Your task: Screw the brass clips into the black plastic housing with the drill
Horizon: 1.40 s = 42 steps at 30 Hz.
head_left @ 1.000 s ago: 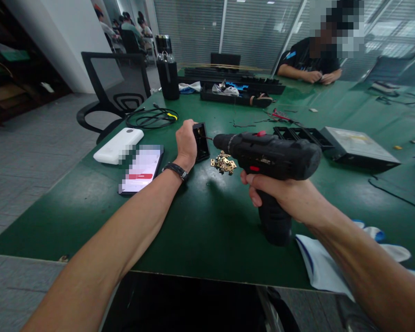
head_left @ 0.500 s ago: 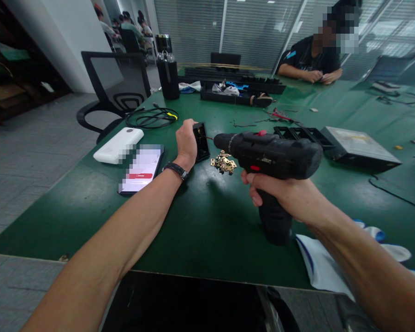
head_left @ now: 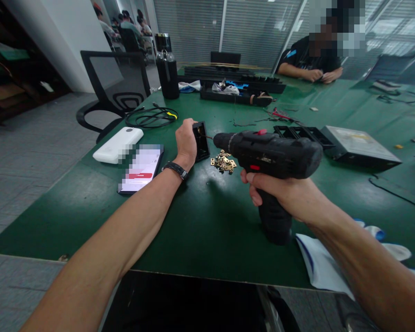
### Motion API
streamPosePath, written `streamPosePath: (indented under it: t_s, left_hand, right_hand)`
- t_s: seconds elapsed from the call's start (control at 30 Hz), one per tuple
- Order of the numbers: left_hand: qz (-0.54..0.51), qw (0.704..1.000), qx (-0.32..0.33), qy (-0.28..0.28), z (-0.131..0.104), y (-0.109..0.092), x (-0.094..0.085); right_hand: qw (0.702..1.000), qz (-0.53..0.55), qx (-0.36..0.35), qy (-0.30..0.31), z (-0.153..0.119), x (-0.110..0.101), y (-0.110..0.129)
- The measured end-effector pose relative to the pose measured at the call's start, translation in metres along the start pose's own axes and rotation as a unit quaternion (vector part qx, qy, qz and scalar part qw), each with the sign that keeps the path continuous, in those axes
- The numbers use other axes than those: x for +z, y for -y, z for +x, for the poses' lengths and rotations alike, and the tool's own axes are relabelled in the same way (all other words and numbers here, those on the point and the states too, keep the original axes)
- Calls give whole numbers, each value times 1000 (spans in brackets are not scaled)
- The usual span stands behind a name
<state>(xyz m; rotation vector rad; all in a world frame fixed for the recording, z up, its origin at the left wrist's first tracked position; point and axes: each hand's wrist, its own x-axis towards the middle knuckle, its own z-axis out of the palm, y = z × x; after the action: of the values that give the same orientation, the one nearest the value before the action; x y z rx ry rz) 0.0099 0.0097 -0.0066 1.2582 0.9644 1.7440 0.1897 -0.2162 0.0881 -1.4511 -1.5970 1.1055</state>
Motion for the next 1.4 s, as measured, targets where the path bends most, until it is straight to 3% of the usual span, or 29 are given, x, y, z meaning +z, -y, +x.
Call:
streamPosePath:
  t_s: [0.2,0.63,1.03,1.4]
  left_hand:
    - [2,1000,-7,-1,1,1,0]
    - [5,1000,0,10,5,10,-2]
    - [4,1000,-12,7,0,-2,0]
    - [3,1000,-15,5,2,3,0]
  right_hand:
    - [999,-26,-24,-7,1,0,1]
    - [1000,26,-10,8,2,-1,-6]
    - [1000,27,-4,1,0,-1,-1]
    - [999,41,-2,6,2,-2,-5]
